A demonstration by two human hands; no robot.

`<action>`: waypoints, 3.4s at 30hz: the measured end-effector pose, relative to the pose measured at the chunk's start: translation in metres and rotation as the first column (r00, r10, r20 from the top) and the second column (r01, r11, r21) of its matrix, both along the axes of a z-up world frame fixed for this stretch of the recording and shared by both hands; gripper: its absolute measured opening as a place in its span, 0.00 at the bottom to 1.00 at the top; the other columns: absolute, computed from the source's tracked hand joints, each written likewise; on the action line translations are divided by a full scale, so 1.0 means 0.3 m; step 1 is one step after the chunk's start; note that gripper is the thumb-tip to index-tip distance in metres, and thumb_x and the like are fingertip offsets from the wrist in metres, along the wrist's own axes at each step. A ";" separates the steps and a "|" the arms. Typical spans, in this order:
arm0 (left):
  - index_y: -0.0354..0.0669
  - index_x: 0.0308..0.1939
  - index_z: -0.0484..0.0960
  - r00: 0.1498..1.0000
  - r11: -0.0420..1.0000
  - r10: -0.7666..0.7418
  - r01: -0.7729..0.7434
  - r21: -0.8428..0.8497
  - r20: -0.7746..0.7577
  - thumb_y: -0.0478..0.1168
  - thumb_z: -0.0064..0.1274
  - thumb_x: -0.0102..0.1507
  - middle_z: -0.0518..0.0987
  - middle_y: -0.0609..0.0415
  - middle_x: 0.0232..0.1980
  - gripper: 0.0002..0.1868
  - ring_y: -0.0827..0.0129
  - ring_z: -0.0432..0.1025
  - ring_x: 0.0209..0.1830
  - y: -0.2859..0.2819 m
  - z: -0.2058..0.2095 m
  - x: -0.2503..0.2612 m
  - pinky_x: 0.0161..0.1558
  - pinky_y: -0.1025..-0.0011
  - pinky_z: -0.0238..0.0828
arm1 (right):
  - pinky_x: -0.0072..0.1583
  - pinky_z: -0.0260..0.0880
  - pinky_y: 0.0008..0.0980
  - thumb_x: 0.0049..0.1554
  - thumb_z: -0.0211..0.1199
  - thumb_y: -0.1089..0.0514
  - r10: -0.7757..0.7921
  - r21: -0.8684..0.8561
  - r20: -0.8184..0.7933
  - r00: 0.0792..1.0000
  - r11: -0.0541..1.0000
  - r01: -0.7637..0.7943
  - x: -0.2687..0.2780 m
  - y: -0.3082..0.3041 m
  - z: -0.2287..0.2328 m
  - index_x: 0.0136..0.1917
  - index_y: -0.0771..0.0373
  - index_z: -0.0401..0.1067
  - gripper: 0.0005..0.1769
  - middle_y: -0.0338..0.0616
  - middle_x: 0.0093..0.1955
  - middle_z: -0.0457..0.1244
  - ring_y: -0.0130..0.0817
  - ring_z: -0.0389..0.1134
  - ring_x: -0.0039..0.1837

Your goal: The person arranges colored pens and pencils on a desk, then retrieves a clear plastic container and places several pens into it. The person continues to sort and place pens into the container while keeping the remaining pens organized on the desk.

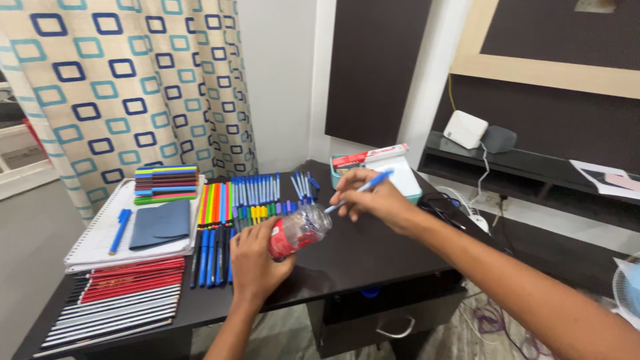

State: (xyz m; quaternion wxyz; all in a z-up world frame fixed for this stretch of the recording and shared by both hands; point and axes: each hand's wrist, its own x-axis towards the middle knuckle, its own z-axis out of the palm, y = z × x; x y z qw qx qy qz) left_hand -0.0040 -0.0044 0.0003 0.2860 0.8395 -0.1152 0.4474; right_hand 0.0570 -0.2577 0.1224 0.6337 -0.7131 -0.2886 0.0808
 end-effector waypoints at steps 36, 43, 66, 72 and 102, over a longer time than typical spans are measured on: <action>0.47 0.55 0.80 0.999 0.999 -0.048 0.048 0.014 0.000 0.44 0.67 0.42 0.81 0.52 0.48 0.35 0.57 0.73 0.51 -0.012 0.012 -0.013 0.56 0.58 0.62 | 0.57 0.76 0.28 0.51 0.70 0.61 -0.121 -0.321 0.240 0.963 0.927 0.196 -0.033 -0.015 -0.074 0.54 0.64 0.78 0.16 0.39 0.51 0.72 0.28 0.75 0.55; 0.46 0.55 0.80 0.998 0.998 -0.054 0.054 0.010 0.018 0.44 0.66 0.42 0.81 0.52 0.48 0.35 0.57 0.73 0.52 -0.010 0.013 -0.010 0.56 0.58 0.62 | 0.48 0.75 0.29 0.54 0.70 0.60 -0.161 -0.370 0.206 0.965 0.900 0.229 -0.041 -0.019 -0.083 0.51 0.66 0.80 0.12 0.43 0.42 0.73 0.28 0.75 0.44; 0.47 0.59 0.80 0.989 0.995 -0.052 0.038 0.096 0.138 0.39 0.70 0.43 0.80 0.54 0.57 0.38 0.58 0.72 0.58 -0.019 0.011 -0.018 0.64 0.56 0.59 | 0.55 0.68 0.43 0.60 0.59 0.57 0.217 -0.666 0.530 0.820 0.706 0.243 -0.018 0.050 -0.157 0.53 0.67 0.76 0.13 0.49 0.55 0.65 0.47 0.69 0.55; 0.49 0.58 0.81 0.992 0.992 -0.093 0.085 0.097 0.084 0.39 0.71 0.42 0.79 0.53 0.54 0.38 0.57 0.72 0.57 -0.024 0.011 -0.022 0.62 0.55 0.60 | 0.51 0.73 0.36 0.54 0.63 0.61 0.134 -0.585 0.536 0.833 0.771 0.252 -0.043 0.024 -0.156 0.47 0.68 0.80 0.11 0.48 0.55 0.70 0.40 0.73 0.51; 0.46 0.57 0.80 0.998 0.999 -0.042 0.042 -0.001 0.041 0.42 0.68 0.43 0.78 0.49 0.53 0.36 0.54 0.72 0.57 -0.015 0.005 -0.005 0.62 0.52 0.58 | 0.55 0.74 0.42 0.51 0.68 0.56 -0.175 -0.369 0.710 0.682 0.733 0.572 0.572 0.237 -0.360 0.46 0.65 0.82 0.12 0.56 0.46 0.72 0.48 0.74 0.50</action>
